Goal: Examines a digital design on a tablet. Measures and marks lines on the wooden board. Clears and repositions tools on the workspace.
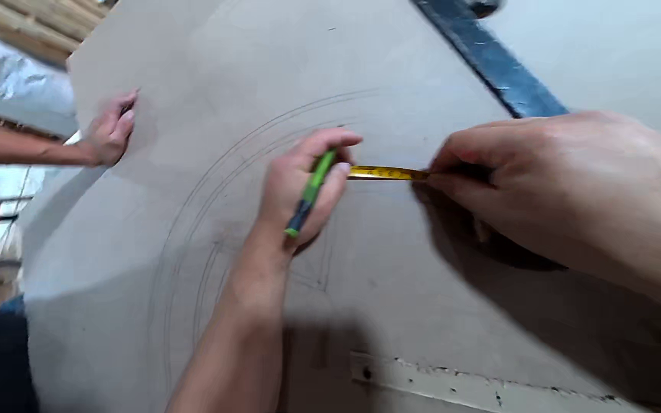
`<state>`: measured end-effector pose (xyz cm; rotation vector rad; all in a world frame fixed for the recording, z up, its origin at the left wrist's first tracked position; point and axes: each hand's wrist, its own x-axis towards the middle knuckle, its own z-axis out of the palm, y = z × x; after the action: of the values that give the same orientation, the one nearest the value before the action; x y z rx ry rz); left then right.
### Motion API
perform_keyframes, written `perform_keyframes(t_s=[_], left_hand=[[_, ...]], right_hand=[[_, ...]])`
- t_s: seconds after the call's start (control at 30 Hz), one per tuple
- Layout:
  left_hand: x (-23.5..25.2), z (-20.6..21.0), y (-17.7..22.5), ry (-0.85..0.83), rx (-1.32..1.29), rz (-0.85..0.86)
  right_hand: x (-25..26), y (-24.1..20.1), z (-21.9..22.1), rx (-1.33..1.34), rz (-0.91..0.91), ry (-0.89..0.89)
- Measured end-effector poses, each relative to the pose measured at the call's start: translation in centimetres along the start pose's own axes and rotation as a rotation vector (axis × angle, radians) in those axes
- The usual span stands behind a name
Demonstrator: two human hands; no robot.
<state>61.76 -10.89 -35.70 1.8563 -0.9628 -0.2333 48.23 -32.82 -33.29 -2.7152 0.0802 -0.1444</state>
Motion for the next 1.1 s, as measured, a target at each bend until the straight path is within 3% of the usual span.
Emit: perform_keyframes(t_s=[0.23, 0.27, 0.33, 0.43, 0.53, 0.6, 0.9, 1.1], left_hand=[[-3.0, -1.2, 1.5, 0.024, 0.018, -0.094], [-4.4, -1.4, 2.1, 0.072, 0.012, -0.131], [-8.1, -1.9, 3.4, 0.193, 0.057, -0.221], [-13.7, -2.6, 3.6, 0.523, 0.102, -0.374], [-16.3, -3.0, 3.8, 0.810, 0.224, -0.560], [-16.4, -3.5, 3.5, 0.904, 0.257, -0.605], [-15.7, -3.2, 3.1, 0.964, 0.356, -0.613], [-16.0, -3.4, 3.4, 0.893, 0.397, -0.661]], right_hand=[[1.1, 0.5, -0.3, 0.200, 0.037, -0.168], [2.1, 0.3, -0.5, 0.193, -0.036, -0.201], [5.3, -0.3, 0.2, 0.097, -0.347, -0.230], [11.7, -5.1, 2.7, 0.025, -0.798, -0.254], [15.2, -11.1, 5.7, 0.022, -0.958, -0.361], [16.7, -13.9, 6.9, -0.017, -0.973, -0.400], [15.0, -13.7, 7.3, -0.057, -0.983, -0.231], [14.2, -14.0, 7.8, -0.040, -1.084, -0.204]])
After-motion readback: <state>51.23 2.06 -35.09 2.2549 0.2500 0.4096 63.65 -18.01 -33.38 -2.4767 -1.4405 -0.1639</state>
